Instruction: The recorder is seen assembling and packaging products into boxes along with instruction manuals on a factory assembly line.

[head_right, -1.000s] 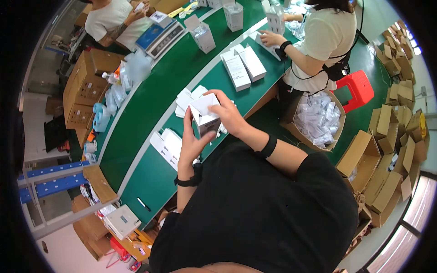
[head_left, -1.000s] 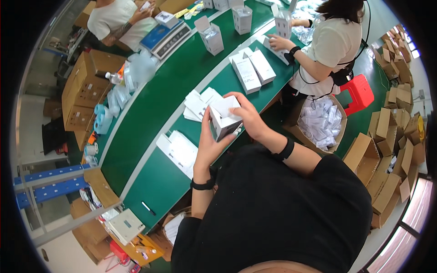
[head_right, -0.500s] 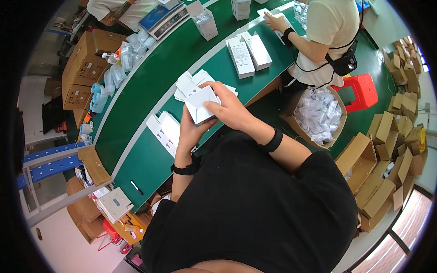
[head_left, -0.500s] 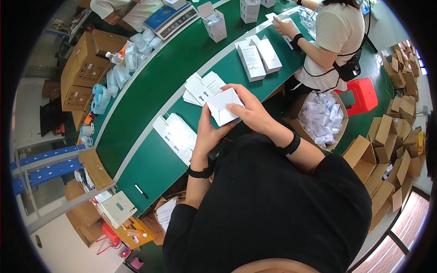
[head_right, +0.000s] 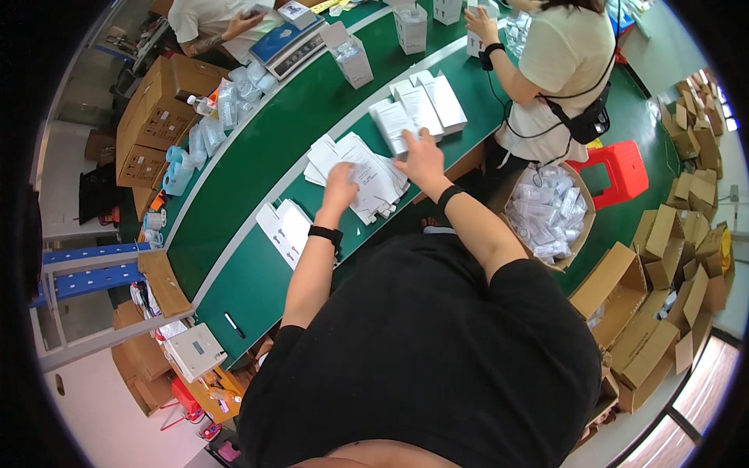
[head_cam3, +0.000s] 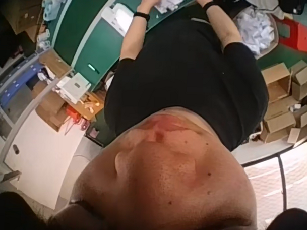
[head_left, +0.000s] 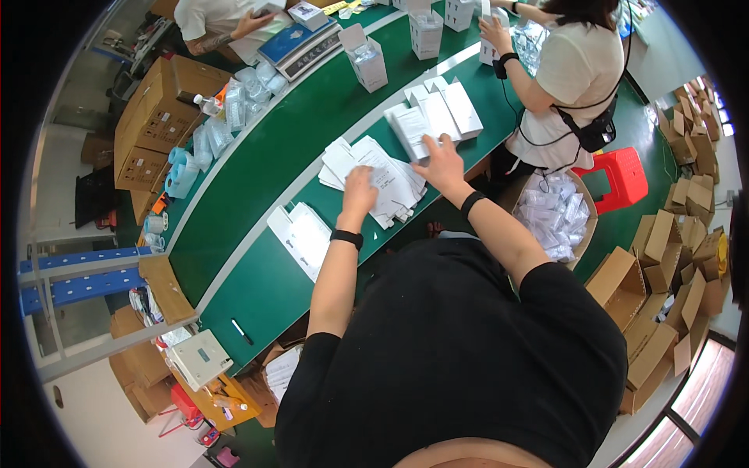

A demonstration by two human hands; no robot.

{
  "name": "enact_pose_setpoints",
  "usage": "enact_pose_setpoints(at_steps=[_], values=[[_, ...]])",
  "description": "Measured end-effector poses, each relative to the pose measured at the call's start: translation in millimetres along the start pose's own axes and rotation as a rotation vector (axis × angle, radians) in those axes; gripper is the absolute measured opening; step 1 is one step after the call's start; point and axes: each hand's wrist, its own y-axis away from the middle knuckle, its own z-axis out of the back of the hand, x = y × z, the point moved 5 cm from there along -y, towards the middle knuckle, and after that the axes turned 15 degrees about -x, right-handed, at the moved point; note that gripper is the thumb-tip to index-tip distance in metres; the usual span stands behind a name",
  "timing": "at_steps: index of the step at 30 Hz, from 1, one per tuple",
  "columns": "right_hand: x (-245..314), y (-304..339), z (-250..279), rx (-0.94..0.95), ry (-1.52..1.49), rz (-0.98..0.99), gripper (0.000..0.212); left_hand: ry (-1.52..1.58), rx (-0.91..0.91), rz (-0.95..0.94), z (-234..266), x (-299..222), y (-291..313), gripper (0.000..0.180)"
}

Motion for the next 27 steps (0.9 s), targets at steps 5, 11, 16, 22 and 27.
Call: enact_pose_setpoints(at_steps=[5, 11, 16, 22, 27], values=[[-126, -4, 25, -0.146, 0.274, -0.174, 0.074, -0.301, 0.443, -0.389, -36, -104, 13, 0.081], [-114, 4, 38, -0.130, 0.216, -0.021, 0.054, -0.374, 0.268, -0.668, -39, -70, 61, 0.067], [-76, 9, 58, 0.006, -0.142, 0.106, 0.042, -0.103, 0.176, -0.518, 2, -79, 57, 0.058], [72, -19, 109, -0.002, -0.401, 0.396, 0.094, 0.266, 0.008, 0.082, 149, -189, 40, 0.046], [136, -31, 79, 0.123, -0.567, 0.583, 0.138, 0.765, -0.202, 0.307, 203, -211, 50, 0.050]])
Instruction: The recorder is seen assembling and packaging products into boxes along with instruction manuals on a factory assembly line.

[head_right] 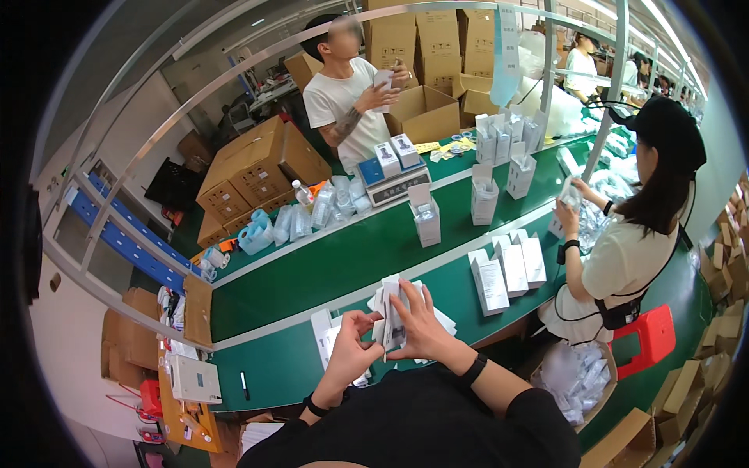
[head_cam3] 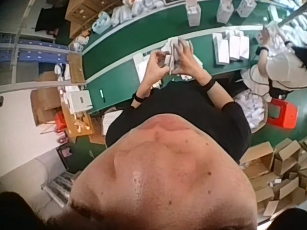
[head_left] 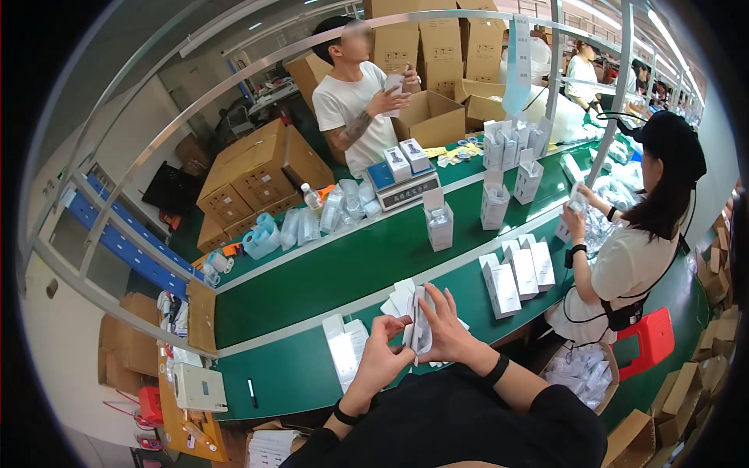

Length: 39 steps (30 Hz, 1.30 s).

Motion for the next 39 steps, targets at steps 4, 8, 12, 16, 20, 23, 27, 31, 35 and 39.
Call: enact_pose_setpoints(at_steps=[4, 8, 12, 16, 20, 23, 27, 31, 35, 39], values=[[3, -12, -14, 0.019, -0.013, 0.062, 0.143, 0.121, -0.105, -0.009, 23, 27, -5, 0.057], [-7, -12, -34, 0.086, -0.304, -0.118, 0.145, 0.116, -0.143, 0.047, 33, 48, -20, 0.058], [-12, -3, -56, 0.194, -0.208, -0.179, 0.139, -0.104, -0.175, 0.152, 46, 83, -30, 0.056], [-24, 3, -58, 0.167, -0.276, -0.185, 0.117, -0.165, -0.416, -0.096, 45, 59, -34, 0.057], [-10, -4, -23, 0.017, -0.689, -0.470, 0.101, 0.152, -0.306, -0.474, 32, 39, -32, 0.065], [8, -14, -11, -0.042, -0.547, -0.253, 0.085, 0.203, -0.146, -0.628, 31, 49, -39, 0.073], [2, 0, -17, -0.070, -0.720, -0.521, 0.072, -0.021, -0.081, -0.684, 27, 59, -55, 0.085], [4, -3, 0, -0.170, -0.824, -0.853, 0.057, 0.075, -0.024, -0.601, -4, 26, -40, 0.083], [-7, 1, -5, -0.279, -0.552, -0.768, 0.052, 0.533, 0.036, -0.260, -35, 36, -46, 0.062], [-11, 3, 9, -0.261, -0.212, -0.716, 0.047, 0.656, 0.040, 0.301, -49, 80, -54, 0.044]])
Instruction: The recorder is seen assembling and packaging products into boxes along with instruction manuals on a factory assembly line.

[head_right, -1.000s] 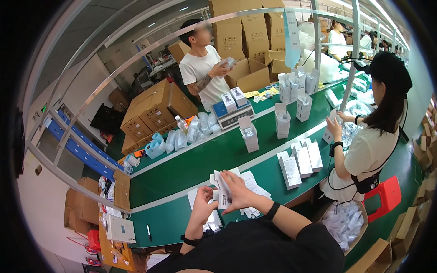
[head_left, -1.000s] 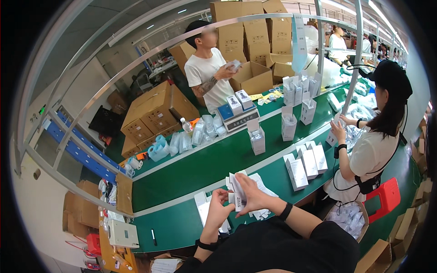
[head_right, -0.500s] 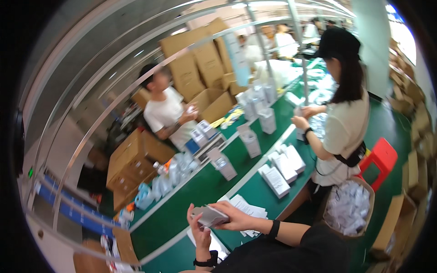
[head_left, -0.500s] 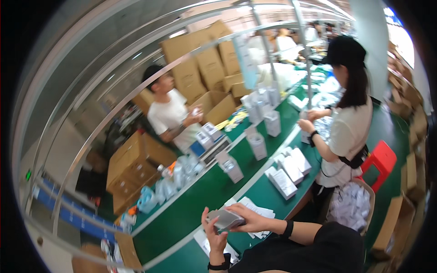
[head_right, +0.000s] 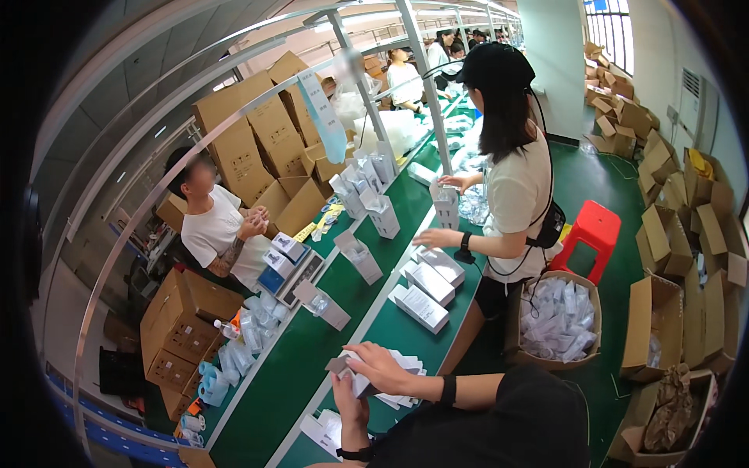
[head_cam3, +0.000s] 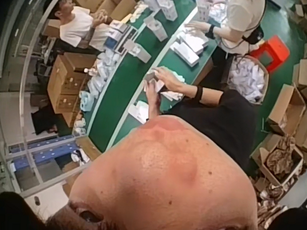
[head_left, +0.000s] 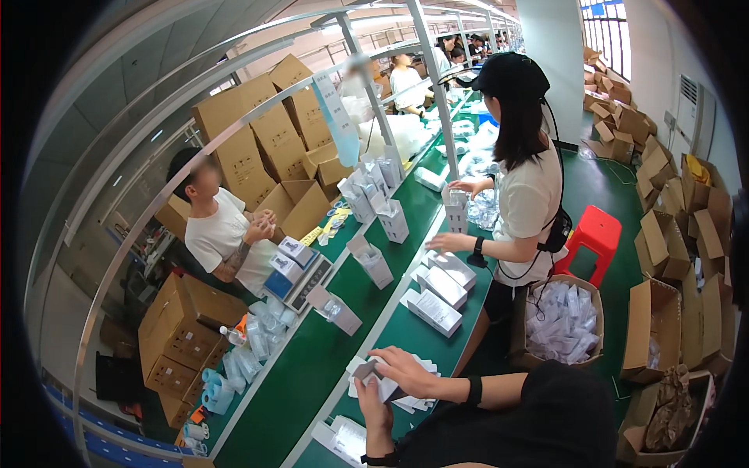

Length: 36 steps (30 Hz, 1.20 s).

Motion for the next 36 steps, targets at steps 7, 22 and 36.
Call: enact_pose_setpoints(at_steps=[7, 22, 36], values=[[-26, 13, -4, -0.093, -0.043, -0.060, 0.045, -0.302, 0.113, -0.118, -9, 1, -15, 0.039], [-39, 18, 3, -0.019, -0.154, -0.221, 0.047, -0.608, 0.040, -0.455, -23, -4, 13, 0.033], [17, 23, 26, 0.163, 0.220, 0.173, 0.070, -1.099, 0.140, -0.758, 26, 0, 20, 0.085]])
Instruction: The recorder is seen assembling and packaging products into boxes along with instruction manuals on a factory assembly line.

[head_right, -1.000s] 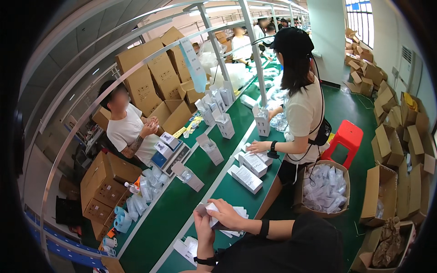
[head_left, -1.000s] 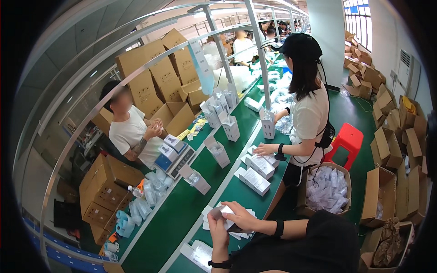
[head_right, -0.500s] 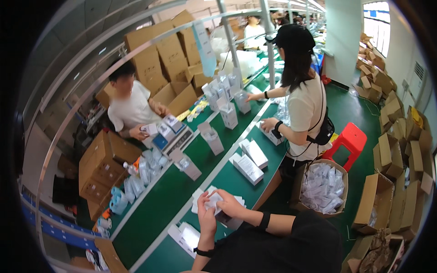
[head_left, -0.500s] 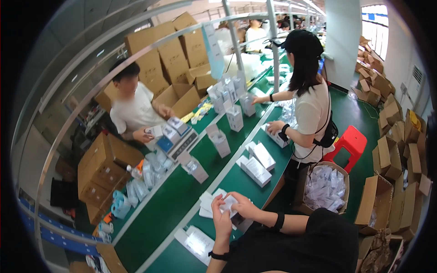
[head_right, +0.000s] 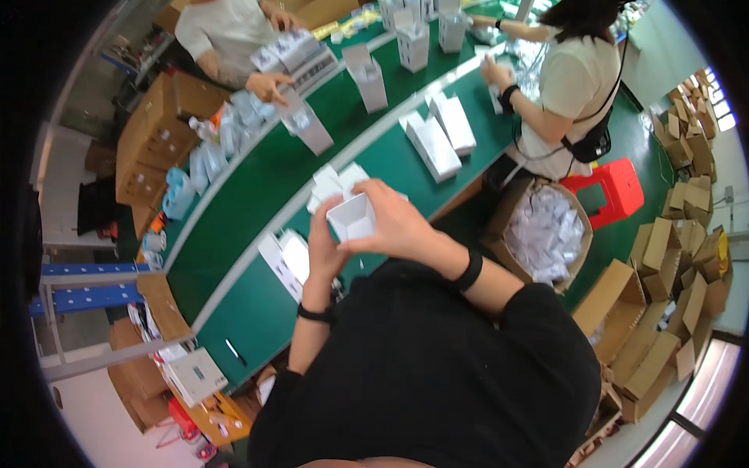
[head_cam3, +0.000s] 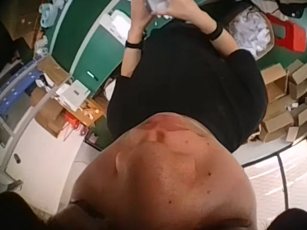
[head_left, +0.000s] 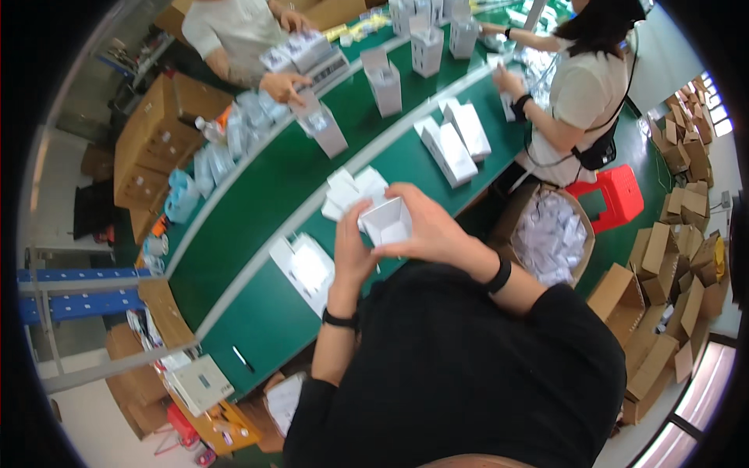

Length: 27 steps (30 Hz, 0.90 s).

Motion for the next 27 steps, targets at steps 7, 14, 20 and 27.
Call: enact_pose_setpoints(at_steps=[7, 14, 20, 27], values=[[-184, 18, 8, -0.114, 0.482, 0.079, 0.064, -0.202, 0.127, 0.149, -60, 118, 17, 0.070], [-212, 27, 37, -0.274, 0.755, 0.109, 0.056, -0.505, 0.623, -0.164, -130, 99, 36, 0.071], [-185, 58, -14, -0.056, 0.472, 0.161, 0.029, -0.749, 0.509, -0.409, -151, 114, 75, 0.051], [-62, 34, 11, 0.049, 0.365, 0.125, 0.073, 0.054, 0.207, 0.008, -8, -36, 1, 0.035]])
